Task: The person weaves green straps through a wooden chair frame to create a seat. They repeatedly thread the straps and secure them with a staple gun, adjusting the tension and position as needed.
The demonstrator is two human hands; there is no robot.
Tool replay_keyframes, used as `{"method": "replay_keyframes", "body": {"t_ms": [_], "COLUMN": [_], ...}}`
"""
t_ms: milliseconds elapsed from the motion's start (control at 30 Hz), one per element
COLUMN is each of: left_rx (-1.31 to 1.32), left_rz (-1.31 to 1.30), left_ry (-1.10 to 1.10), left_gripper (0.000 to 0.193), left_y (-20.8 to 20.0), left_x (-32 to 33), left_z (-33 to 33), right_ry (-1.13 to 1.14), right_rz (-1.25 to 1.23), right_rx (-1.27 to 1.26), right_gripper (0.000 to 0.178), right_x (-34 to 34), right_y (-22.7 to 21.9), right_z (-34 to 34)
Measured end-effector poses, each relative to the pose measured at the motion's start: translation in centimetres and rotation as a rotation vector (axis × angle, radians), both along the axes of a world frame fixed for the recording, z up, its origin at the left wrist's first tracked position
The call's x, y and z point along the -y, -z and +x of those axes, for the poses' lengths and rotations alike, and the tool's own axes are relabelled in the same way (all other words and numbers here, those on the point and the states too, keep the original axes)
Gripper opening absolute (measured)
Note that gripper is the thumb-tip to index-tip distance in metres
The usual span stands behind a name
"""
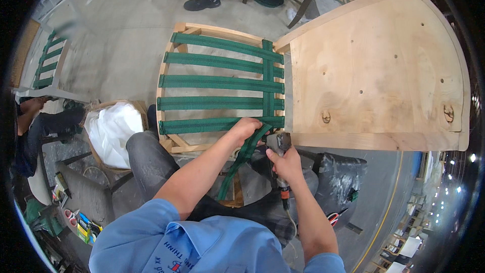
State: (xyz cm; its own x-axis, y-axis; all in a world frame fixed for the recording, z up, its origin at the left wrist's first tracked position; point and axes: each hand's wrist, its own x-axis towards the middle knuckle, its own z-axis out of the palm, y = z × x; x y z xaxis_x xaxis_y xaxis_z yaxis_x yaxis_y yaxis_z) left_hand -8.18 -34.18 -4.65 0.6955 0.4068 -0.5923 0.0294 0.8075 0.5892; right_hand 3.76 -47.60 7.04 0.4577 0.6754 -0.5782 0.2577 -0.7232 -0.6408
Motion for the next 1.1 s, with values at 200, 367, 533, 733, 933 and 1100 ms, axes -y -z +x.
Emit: {"method": "replay_keyframes", "body": {"t_ms": [200,367,533,733,933,1100], "left_rx": [-0.177,-0.45,-0.634,-0.775,-0.819,-0.596], "left_rz": [0.515,1.066,1.334,1.403,1.456,1.412], "left_ry": [0.072,0.4,0.46,0.676,0.715,0.653], "left_gripper": [0.029,0.043,0.043,0.048,0.051,0.041], "left_y": [-0.6,-4.1,-4.8,-6.6,-6.5,-4.6], "left_x": [1.4,5.0,8.9,10.9,10.5,11.7], "left_z": [0.3,0.8,0.0,2.1,2.4,3.3], "right_ry": [0.155,0.61,1.045,1.196,1.21,0.88], "right_rz": [0.266,0.418,0.537,0.563,0.575,0.109], "right_rx": [-0.08,-0.042,-0.106,-0.368,-0.425,0.16], "right_gripper": [0.033,0.03,0.035,0.044,0.042,0.037], "right_x": [7.4,16.4,23.5,29.4,27.6,35.1], "right_y": [-7.3,-11.6,-8.4,-1.5,2.2,-0.7], "right_z": [2.0,8.3,16.9,21.5,25.2,28.2]}}
